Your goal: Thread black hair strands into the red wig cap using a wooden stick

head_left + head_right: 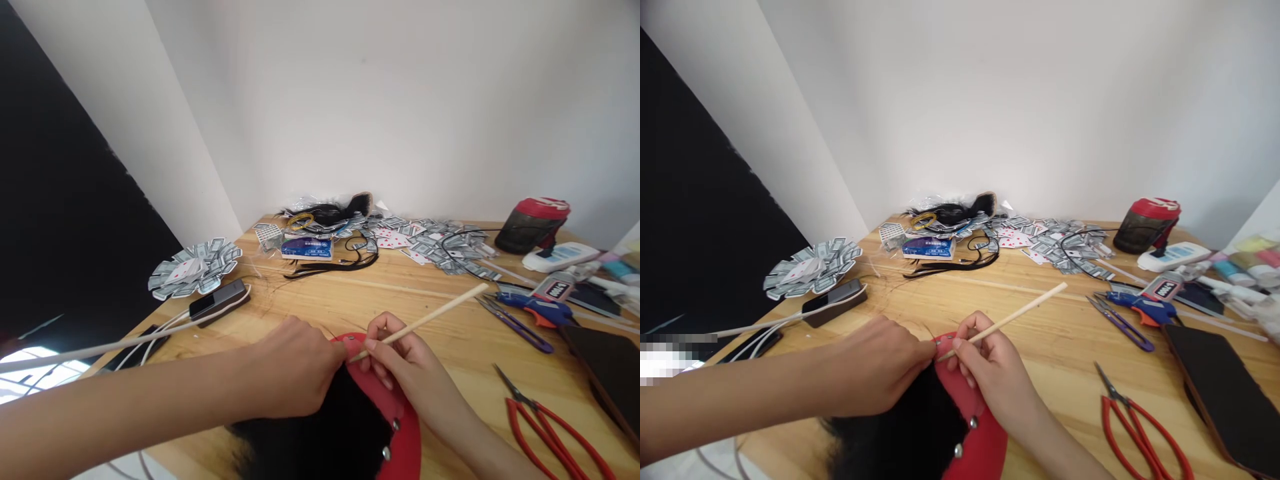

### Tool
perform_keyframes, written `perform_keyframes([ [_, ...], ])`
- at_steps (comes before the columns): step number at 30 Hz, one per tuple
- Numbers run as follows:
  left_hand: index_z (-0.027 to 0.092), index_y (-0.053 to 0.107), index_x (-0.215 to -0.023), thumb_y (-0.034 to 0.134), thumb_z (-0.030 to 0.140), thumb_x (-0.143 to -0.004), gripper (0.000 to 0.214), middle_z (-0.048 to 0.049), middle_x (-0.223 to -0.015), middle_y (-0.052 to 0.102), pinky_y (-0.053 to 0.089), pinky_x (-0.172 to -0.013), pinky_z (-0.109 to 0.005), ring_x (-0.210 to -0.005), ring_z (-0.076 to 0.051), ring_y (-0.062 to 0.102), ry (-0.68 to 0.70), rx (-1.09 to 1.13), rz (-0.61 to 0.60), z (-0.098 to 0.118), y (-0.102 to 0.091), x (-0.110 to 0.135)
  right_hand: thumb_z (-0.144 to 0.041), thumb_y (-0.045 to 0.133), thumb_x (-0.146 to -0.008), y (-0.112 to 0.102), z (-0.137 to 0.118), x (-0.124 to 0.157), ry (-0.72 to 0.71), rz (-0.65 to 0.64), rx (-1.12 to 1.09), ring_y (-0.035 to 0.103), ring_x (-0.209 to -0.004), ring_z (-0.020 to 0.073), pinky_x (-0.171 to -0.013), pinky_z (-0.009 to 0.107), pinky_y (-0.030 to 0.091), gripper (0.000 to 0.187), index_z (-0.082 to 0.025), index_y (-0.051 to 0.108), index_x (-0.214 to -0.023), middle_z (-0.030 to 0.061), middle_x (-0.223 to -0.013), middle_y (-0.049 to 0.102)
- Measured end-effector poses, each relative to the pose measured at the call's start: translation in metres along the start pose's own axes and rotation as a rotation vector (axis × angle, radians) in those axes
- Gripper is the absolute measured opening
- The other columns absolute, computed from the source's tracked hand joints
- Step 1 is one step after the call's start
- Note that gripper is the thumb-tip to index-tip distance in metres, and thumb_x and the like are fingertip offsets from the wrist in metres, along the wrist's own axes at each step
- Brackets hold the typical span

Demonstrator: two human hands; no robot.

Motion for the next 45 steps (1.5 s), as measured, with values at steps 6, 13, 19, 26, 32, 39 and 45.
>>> perform_keyframes([
  [6, 0.021, 0.067, -0.090, 0.037, 0.021, -0.097, 0.031, -0.0044, -0.071, 0.074, 0.033, -0.047, -0.028, -0.062, -0.023, 0.071, -0.089, 0.130, 0.022, -0.007, 0.008, 0.001, -0.032, 0.062, -0.084, 0.000, -0.001, 0.001, -0.019, 0.006, 0.063, 0.041, -0.050, 0.0094, -0.051, 0.023, 0.030, 0.016, -0.021, 0.052, -0.079, -0.0043, -0.064, 0.060],
  [13, 0.022, 0.065, -0.093, 0.038, 0.021, -0.096, 0.028, -0.0057, -0.070, 0.074, 0.033, -0.045, -0.028, -0.059, -0.025, 0.071, -0.069, 0.085, 0.023, -0.001, 0.006, -0.002, -0.032, 0.064, -0.080, 0.001, -0.004, 0.000, 0.009, -0.004, 0.030, 0.041, -0.048, 0.0092, -0.050, 0.023, 0.030, 0.018, -0.021, 0.051, -0.075, -0.0060, -0.058, 0.057],
  [19, 0.019, 0.064, -0.094, 0.048, 0.014, -0.087, 0.019, -0.0075, -0.068, 0.074, 0.037, -0.042, -0.030, -0.055, -0.029, 0.071, -0.005, -0.006, -0.014, 0.005, -0.001, -0.003, -0.032, 0.063, -0.079, 0.000, -0.004, 0.000, 0.027, 0.001, -0.017, 0.044, -0.047, 0.0089, -0.050, 0.023, 0.032, 0.017, -0.020, 0.051, -0.074, -0.0044, -0.058, 0.062],
  [26, 0.017, 0.061, -0.104, 0.056, 0.012, -0.080, 0.024, -0.0083, -0.070, 0.074, 0.041, -0.043, -0.030, -0.057, -0.028, 0.072, 0.072, -0.122, -0.021, 0.007, -0.003, 0.000, -0.032, 0.062, -0.083, -0.003, 0.001, -0.003, 0.043, -0.007, -0.084, 0.046, -0.046, 0.0094, -0.050, 0.024, 0.032, 0.017, -0.020, 0.052, -0.076, -0.0035, -0.058, 0.063],
  [32, 0.020, 0.061, -0.093, 0.052, 0.012, -0.086, 0.014, -0.0061, -0.070, 0.074, 0.035, -0.046, -0.030, -0.060, -0.026, 0.072, 0.040, 0.009, 0.009, -0.003, 0.004, 0.005, -0.036, 0.065, -0.081, -0.003, -0.001, -0.002, 0.037, 0.025, -0.050, 0.048, -0.047, 0.0109, -0.052, 0.025, 0.034, 0.021, -0.021, 0.052, -0.077, -0.0042, -0.055, 0.061],
  [39, 0.020, 0.055, -0.073, 0.039, 0.022, -0.098, 0.030, -0.0002, -0.062, 0.065, 0.031, -0.050, -0.026, -0.057, -0.017, 0.063, -0.202, 0.264, 0.151, -0.018, 0.008, 0.018, -0.034, 0.066, -0.081, -0.002, -0.005, 0.000, 0.012, -0.017, 0.013, 0.045, -0.049, 0.0094, -0.054, 0.024, 0.034, 0.020, -0.020, 0.053, -0.076, -0.0038, -0.061, 0.062],
  [45, 0.019, 0.061, -0.082, 0.040, 0.020, -0.099, 0.028, -0.0036, -0.089, 0.069, 0.046, -0.070, -0.025, -0.080, -0.016, 0.063, -0.106, 0.426, 0.449, -0.015, 0.012, 0.025, -0.034, 0.068, -0.078, 0.000, -0.011, 0.002, -0.003, -0.031, 0.092, 0.042, -0.052, 0.0106, -0.053, 0.024, 0.032, 0.021, -0.021, 0.053, -0.072, -0.0063, -0.058, 0.052],
])
Point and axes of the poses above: each hand's wrist, its own x-axis away from the middle knuckle, its own y-axis out of the palm, z = x × y, the point moved 2 cm from there along -x, towards the middle knuckle
